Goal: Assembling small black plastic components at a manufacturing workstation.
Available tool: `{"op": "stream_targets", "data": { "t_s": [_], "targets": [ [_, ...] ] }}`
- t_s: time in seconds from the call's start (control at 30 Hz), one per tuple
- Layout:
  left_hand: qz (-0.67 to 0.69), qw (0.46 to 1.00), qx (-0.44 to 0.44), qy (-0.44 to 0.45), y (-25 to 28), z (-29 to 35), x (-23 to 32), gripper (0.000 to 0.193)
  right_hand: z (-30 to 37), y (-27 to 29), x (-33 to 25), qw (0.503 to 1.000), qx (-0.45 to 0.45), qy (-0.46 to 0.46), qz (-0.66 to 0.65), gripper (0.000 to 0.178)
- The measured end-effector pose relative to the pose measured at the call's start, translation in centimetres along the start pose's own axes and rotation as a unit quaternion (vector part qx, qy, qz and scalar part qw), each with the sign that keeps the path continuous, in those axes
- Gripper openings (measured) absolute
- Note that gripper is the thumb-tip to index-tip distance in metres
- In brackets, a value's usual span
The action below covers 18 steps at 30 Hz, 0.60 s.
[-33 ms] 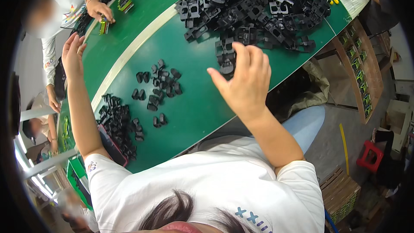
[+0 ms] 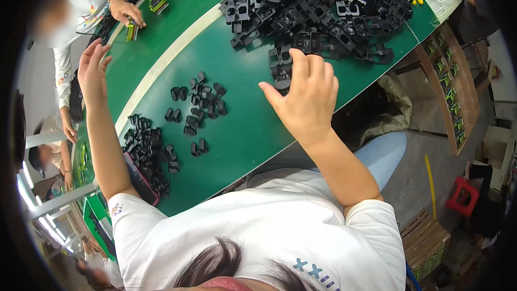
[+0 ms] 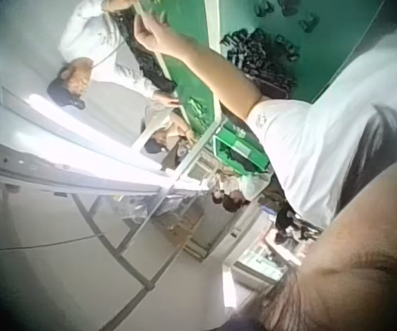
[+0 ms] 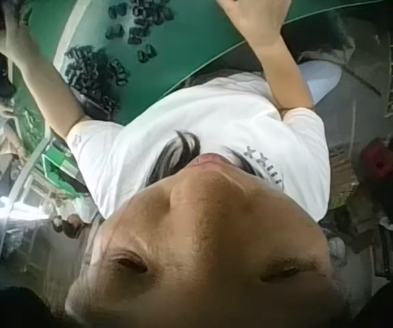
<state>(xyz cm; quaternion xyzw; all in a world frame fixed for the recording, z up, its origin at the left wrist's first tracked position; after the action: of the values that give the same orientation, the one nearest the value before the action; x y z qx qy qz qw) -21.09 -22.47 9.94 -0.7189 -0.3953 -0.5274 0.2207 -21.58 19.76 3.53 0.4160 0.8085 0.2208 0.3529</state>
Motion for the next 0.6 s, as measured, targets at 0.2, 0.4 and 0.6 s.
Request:
{"op": "stream_targets", "data": {
  "t_s": [0.2,0.4,0.6],
  "targets": [
    [0.038,0.974,-0.219,0.033,-4.7,18.9,7.3,0.013,0.8,1.1,0.1,0.997,0.024,-0.001,-0.074,0.043],
    [0.071,0.937,-0.236,0.247,-8.1,24.9,1.4,0.031,1.2,2.3,-1.8,0.969,0.034,-0.024,-0.242,0.033],
    [0.175,0.940,-0.129,0.262,-7.0,24.8,0.7,0.029,3.6,2.0,-8.3,0.906,0.001,0.023,-0.422,0.049]
  ]
}}
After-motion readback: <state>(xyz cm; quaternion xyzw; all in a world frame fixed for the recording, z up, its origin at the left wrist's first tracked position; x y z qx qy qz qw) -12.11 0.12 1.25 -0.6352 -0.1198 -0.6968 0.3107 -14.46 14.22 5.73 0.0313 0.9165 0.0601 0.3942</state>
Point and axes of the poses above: each hand's wrist, its own z-axis away from the middle knuckle, its own y-axis out of the back of the hand, x = y × z, the point moved 9 cm from there along -z, towards the middle knuckle, and after that the axes turned 13 degrees about x, right-handed, at the moved point
